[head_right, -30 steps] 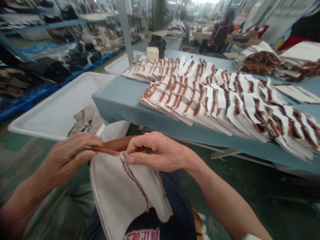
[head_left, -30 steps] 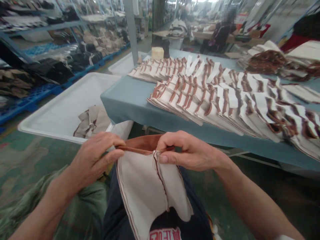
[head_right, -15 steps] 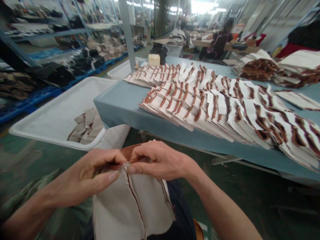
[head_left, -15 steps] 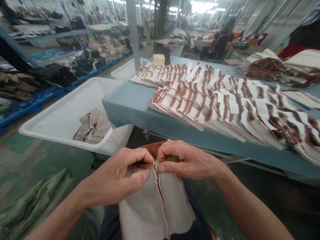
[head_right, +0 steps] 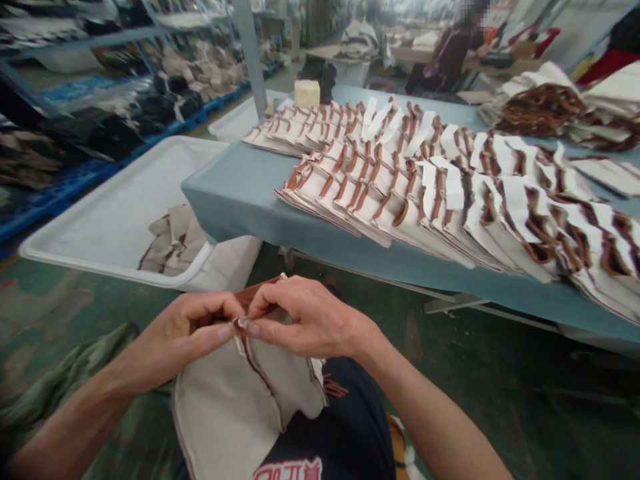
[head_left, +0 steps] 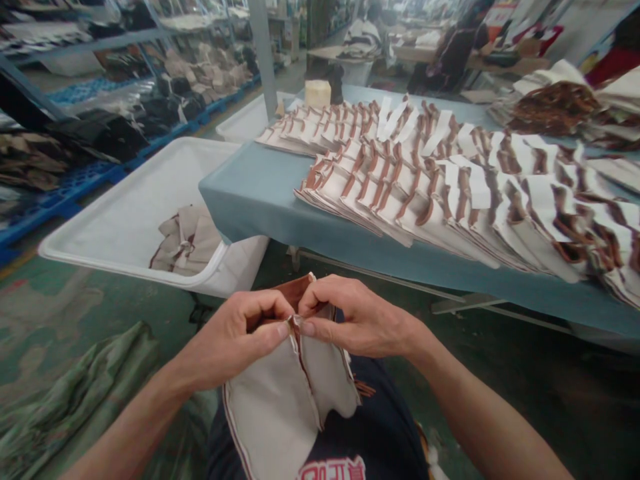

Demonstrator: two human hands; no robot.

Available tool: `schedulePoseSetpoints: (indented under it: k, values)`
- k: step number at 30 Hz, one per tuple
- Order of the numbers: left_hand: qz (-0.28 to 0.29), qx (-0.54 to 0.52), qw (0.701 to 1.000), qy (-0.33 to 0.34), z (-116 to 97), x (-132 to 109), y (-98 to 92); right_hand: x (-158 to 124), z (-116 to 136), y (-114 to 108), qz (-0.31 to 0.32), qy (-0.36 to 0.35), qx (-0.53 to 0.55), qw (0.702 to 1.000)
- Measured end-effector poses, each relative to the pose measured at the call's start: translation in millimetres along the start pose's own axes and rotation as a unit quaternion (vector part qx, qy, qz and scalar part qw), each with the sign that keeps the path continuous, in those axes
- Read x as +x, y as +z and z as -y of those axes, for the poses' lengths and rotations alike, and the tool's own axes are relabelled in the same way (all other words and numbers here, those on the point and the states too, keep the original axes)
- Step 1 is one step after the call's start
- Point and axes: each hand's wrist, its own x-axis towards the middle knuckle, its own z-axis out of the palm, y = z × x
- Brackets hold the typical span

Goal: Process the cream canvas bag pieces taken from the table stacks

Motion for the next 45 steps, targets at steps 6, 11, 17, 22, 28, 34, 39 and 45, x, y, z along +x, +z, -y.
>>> schedulePoseSetpoints:
  k: [6,11,17,22,28,34,39,45]
  values:
    - [-0.051,0.067,0.994,0.072,-8,-4,2.3,3,14,5,-0.024,-0.001,-0.045,0.999]
    - [-0.077,0.082,0.990,0.082,-3,-10,3.0,6,21,16,-0.059,-0.008,-0.088,0.994]
    - [-0.105,0.170,0.972,0.127,11,-19,-0.8,8,20,27,-0.032,-0.011,-0.110,0.993]
    - [-0.090,0.239,0.958,0.130,6,-25,-10.9,15,24,26,-0.007,-0.001,-0.148,0.989]
    - [-0.046,0.336,0.931,0.134,-9,-21,-17.4,21,25,24,0.049,0.022,-0.187,0.981]
    - [-0.051,0.214,0.972,0.087,-1,-20,-19.4,20,26,22,0.012,0.000,-0.164,0.986]
    - [-0.106,0.248,0.950,0.155,-4,-24,-17.2,29,30,27,-0.005,-0.037,-0.175,0.984]
    - [-0.150,0.323,0.908,0.220,-2,-30,-18.2,37,31,29,-0.018,-0.044,-0.160,0.986]
